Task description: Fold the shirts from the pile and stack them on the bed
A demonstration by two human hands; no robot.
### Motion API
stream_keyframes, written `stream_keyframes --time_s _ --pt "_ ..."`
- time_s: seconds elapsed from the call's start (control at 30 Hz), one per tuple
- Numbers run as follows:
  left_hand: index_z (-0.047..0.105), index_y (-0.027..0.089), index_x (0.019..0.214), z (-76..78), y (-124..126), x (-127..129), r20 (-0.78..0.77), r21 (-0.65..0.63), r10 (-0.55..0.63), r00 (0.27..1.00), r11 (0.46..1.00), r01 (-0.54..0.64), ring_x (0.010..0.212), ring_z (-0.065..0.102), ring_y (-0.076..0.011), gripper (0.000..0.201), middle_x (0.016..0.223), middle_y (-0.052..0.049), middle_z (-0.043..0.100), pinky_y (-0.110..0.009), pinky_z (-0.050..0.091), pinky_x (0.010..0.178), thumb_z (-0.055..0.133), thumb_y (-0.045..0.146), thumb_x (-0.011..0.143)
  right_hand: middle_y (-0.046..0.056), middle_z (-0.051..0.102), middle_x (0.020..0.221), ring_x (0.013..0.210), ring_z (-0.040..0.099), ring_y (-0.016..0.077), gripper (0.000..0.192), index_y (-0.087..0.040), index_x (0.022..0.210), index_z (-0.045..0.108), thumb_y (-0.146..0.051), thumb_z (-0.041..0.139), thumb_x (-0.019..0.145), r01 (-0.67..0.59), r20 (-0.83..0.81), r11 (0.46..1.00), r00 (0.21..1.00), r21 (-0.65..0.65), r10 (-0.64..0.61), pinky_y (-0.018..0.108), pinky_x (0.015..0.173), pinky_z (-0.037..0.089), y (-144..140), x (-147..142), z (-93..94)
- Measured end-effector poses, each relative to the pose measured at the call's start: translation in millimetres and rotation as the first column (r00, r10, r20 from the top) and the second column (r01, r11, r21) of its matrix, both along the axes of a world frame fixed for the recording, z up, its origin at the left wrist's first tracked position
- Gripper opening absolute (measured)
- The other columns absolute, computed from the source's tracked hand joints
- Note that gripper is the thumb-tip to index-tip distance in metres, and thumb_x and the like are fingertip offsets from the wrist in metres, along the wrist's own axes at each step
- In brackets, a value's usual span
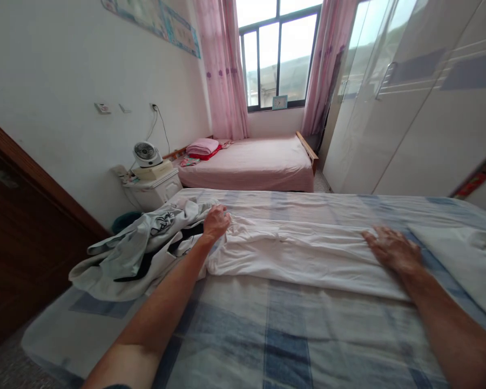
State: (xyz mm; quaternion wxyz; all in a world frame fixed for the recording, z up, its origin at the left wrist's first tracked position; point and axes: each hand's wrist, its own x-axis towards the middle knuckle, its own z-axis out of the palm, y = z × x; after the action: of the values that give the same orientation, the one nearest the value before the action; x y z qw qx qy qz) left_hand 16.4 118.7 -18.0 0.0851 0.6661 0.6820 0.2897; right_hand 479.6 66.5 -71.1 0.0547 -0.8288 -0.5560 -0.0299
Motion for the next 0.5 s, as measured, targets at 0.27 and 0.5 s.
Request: stream_keyframes --time_s 0.27,0.5 --pt "0.057 0.014 0.069 -0.7 -36 -34 0.341 -0.356 0.055 0.939 0.932 0.074 0.062 0.058 -0.0161 0.016 0.065 -0.003 0.056 -0.029 0.051 0.061 0.058 0.029 0.074 0.014 0.043 0.143 0.126 0.041 0.0271 0.059 -0.019 0.129 0.053 -0.051 0.022 0.091 -0.001 -0.019 1.0 1.0 0.014 0.001 0.044 0.098 0.03 0 -3 -0.5" --pt "0.058 0.011 0.07 5.8 -33 -23 0.591 -0.52 0.194 0.783 0.833 0.187 0.053 0.055 -0.009 0.023 0.065 -0.003 0.059 -0.02 0.047 0.052 0.064 0.033 0.074 0.013 0.043 0.143 0.125 0.041 0.0279 0.056 -0.018 0.125 0.055 -0.05 0.023 0.091 -0.007 -0.034 1.0 0.999 0.018 0.007 0.043 0.098 0.029 -2 -5 3.4"
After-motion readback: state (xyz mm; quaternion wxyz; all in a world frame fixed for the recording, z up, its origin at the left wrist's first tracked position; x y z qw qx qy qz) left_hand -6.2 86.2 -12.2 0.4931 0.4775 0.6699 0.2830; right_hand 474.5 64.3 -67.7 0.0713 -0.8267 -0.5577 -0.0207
